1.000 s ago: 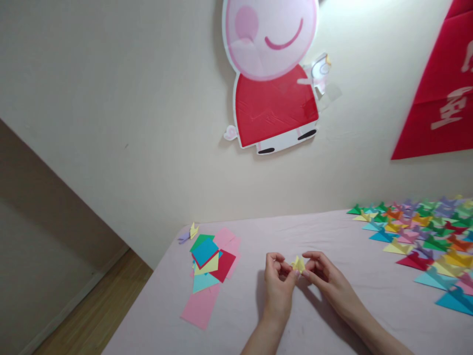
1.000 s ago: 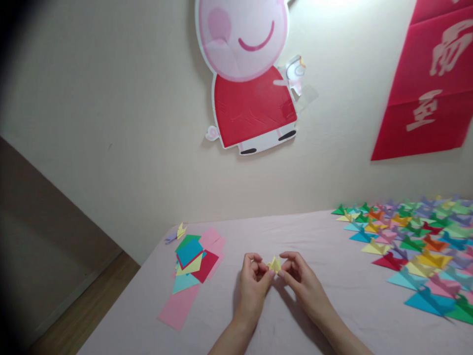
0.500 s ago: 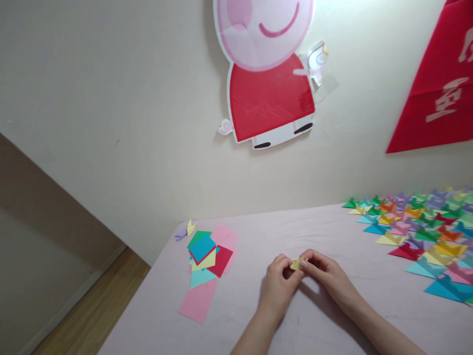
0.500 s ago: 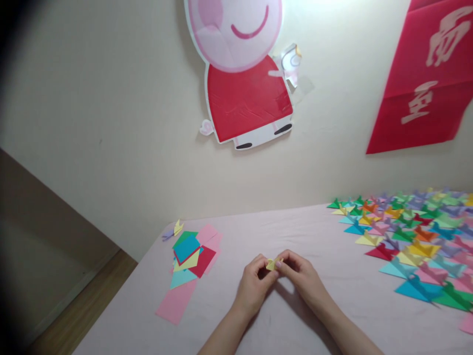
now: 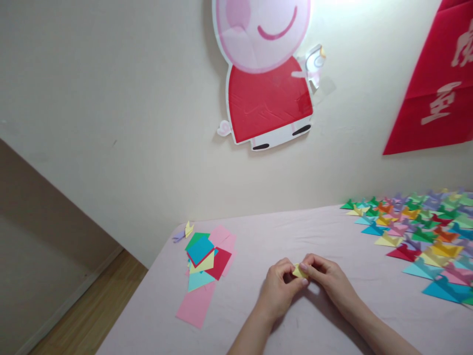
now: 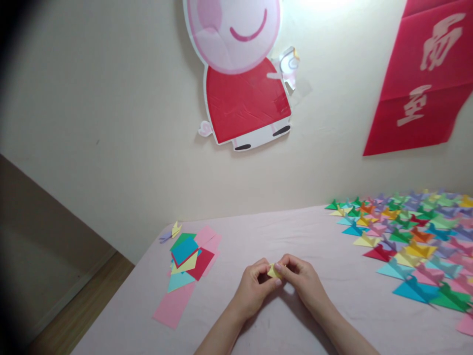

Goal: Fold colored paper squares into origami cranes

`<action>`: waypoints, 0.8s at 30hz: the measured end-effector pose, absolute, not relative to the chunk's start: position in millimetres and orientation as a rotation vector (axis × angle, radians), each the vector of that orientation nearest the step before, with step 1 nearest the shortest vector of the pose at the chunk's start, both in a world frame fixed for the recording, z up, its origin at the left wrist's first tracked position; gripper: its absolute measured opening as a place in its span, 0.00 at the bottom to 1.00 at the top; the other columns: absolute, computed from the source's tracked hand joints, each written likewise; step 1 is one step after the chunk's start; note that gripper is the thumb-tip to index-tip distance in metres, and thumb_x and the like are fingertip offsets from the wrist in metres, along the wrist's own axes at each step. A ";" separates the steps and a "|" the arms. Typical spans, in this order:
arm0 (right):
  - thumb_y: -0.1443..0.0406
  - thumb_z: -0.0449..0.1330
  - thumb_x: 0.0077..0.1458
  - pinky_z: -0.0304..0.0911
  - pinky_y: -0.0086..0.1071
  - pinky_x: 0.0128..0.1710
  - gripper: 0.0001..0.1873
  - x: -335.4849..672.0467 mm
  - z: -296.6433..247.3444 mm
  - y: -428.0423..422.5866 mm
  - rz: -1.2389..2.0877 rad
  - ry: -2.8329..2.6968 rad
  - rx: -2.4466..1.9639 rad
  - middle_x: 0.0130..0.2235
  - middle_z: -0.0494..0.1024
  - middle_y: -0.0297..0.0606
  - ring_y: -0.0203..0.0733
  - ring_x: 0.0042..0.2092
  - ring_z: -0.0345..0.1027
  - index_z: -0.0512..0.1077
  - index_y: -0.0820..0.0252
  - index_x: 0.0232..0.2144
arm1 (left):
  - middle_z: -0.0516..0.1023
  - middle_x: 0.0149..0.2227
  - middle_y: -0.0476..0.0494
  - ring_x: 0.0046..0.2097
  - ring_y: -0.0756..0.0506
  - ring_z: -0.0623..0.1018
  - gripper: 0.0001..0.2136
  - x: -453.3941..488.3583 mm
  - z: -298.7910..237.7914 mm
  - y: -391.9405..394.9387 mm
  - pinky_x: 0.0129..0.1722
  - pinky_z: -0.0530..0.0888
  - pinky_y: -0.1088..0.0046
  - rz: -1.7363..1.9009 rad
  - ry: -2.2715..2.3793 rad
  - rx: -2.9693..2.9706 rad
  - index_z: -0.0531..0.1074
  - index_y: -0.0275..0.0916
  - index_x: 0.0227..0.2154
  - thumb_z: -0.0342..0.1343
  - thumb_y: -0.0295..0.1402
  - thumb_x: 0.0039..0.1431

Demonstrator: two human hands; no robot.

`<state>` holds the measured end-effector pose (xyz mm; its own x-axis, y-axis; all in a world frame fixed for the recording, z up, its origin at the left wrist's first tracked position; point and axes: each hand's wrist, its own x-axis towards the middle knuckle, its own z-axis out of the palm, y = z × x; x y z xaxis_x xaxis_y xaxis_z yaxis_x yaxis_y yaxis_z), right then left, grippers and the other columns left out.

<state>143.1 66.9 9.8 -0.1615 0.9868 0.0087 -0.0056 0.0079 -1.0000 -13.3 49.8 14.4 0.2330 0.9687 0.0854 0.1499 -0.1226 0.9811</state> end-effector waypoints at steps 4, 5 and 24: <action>0.48 0.65 0.47 0.59 0.32 0.31 0.21 144.4 11.2 66.8 1.369 -1.365 -1.088 0.23 0.71 0.32 0.40 0.29 0.62 0.73 0.60 0.20 | 0.63 0.26 0.52 0.31 0.49 0.63 0.12 -13.3 12.3 49.6 0.32 0.58 0.72 1.052 1.126 1.510 0.65 0.38 0.18 0.61 0.33 0.52; 0.48 0.65 0.47 0.59 0.32 0.32 0.21 144.6 11.3 67.2 1.378 -1.369 -1.083 0.23 0.71 0.33 0.40 0.30 0.62 0.73 0.60 0.21 | 0.63 0.26 0.52 0.31 0.49 0.63 0.12 -13.5 11.9 49.7 0.32 0.58 0.72 1.054 1.137 1.504 0.66 0.38 0.18 0.61 0.33 0.51; 0.41 0.64 0.45 0.65 0.37 0.34 0.26 146.2 6.0 76.4 1.251 -1.260 -1.092 0.26 0.74 0.35 0.42 0.30 0.67 0.78 0.57 0.28 | 0.65 0.27 0.52 0.30 0.49 0.64 0.10 -14.9 3.8 53.7 0.32 0.61 0.73 1.048 1.241 1.469 0.71 0.38 0.22 0.58 0.37 0.56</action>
<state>146.2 76.4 6.0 -0.0825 0.9949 0.0576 -0.0502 0.0536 -0.9973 -14.9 53.7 3.8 0.1306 0.9904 0.0458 0.2110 -0.0729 0.9748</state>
